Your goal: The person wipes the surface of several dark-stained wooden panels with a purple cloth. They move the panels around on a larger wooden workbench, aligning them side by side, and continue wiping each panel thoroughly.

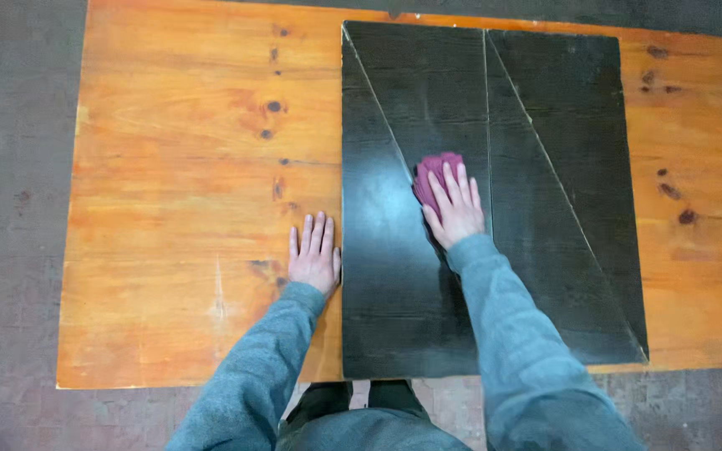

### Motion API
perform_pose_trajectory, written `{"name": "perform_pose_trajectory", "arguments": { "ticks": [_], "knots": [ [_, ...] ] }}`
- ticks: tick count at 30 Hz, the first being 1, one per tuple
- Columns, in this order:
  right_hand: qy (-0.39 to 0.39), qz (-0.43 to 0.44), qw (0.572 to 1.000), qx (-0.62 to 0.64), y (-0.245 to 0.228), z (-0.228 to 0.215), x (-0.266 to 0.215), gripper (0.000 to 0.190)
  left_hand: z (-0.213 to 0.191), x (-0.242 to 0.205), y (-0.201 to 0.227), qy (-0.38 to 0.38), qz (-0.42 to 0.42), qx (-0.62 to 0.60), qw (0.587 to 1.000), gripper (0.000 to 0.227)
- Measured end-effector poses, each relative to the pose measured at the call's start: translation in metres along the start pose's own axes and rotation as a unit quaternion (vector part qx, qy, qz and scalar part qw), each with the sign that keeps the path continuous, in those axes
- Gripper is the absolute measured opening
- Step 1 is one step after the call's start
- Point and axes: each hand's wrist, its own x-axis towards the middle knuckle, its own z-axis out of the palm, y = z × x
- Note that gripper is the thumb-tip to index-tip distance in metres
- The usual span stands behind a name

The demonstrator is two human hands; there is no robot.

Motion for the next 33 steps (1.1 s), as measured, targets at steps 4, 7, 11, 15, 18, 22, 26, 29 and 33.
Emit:
{"name": "perform_pose_trajectory", "arguments": {
  "ticks": [4,7,11,15,18,22,26,29,33],
  "knots": [
    [0.02,-0.013,1.0,-0.007,-0.049,0.025,0.03,0.077,-0.008,-0.005,0.004,0.0,-0.006,-0.023,1.0,0.078],
    [0.054,-0.077,0.996,-0.011,-0.101,0.045,0.029,0.075,-0.006,-0.009,0.002,-0.008,-0.006,-0.043,0.999,0.079],
    [0.024,-0.183,0.983,0.002,-0.166,0.042,-0.016,0.081,0.0,-0.008,0.002,-0.036,-0.01,-0.047,0.998,0.078],
    [0.0,-0.22,0.975,0.031,-0.179,0.02,-0.085,0.076,-0.008,-0.005,-0.001,-0.112,-0.027,-0.094,0.989,0.088],
    [-0.021,-0.219,0.975,0.018,-0.158,0.015,-0.129,0.077,-0.012,-0.001,0.002,-0.101,-0.021,-0.065,0.992,0.08],
    [-0.032,-0.228,0.973,-0.014,-0.11,0.018,-0.158,0.078,-0.018,-0.003,0.004,-0.09,-0.019,-0.058,0.994,0.078],
    [-0.035,-0.137,0.986,-0.084,-0.065,0.012,-0.129,0.078,-0.012,-0.004,0.003,-0.072,-0.016,-0.05,0.996,0.079],
    [-0.027,-0.074,0.994,-0.079,-0.051,0.007,-0.077,0.078,-0.011,-0.005,0.003,-0.061,-0.014,-0.051,0.997,0.079],
    [-0.006,-0.039,0.999,-0.015,-0.06,0.021,-0.008,0.078,-0.011,-0.004,0.003,-0.037,-0.01,-0.042,0.998,0.079]
  ]
}}
